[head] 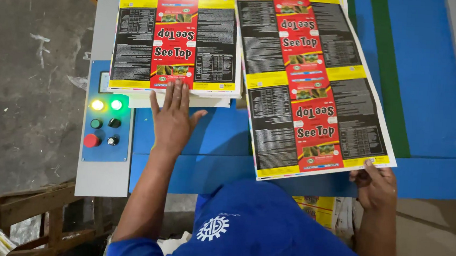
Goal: The person is flipping through printed sheets on a conveyor or machine bed to inspect or align them.
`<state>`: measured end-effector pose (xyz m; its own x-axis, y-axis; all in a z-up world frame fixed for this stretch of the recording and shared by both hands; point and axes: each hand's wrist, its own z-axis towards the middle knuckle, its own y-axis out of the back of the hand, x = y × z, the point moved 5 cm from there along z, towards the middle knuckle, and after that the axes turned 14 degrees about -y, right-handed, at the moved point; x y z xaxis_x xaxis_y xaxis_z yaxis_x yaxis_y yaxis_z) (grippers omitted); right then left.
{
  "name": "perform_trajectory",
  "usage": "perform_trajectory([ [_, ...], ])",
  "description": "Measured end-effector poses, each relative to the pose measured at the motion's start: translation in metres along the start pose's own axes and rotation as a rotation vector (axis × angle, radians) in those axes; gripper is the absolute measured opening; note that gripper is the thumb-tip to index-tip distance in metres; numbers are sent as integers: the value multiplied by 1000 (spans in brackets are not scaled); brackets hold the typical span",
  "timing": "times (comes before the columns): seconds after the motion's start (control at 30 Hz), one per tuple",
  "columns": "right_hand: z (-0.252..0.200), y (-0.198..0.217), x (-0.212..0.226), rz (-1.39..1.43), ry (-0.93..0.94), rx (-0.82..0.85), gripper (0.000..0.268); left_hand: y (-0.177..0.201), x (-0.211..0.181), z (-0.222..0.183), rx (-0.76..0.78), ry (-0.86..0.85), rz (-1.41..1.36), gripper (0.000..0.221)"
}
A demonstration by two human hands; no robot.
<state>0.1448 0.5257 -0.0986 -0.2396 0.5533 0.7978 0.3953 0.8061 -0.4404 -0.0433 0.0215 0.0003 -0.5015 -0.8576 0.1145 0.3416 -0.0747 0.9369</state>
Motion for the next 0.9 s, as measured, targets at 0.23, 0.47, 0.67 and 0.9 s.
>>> perform_trajectory([
  [0.23, 4, 62, -33, -44, -90, -173, 18, 13, 31, 24, -62, -61, -35, 58],
  [0.47, 6, 82, -48, -97, -148, -231, 17, 47, 46, 55, -51, -260, -122, 41],
  [0.67, 9, 90, -54, -92, -141, -214, 16, 56, 58, 65, -12, -325, -223, 18],
  [0.9, 7, 84, -53, -121, -160, -253, 16, 82, 75, 72, -242, -151, -66, 25],
])
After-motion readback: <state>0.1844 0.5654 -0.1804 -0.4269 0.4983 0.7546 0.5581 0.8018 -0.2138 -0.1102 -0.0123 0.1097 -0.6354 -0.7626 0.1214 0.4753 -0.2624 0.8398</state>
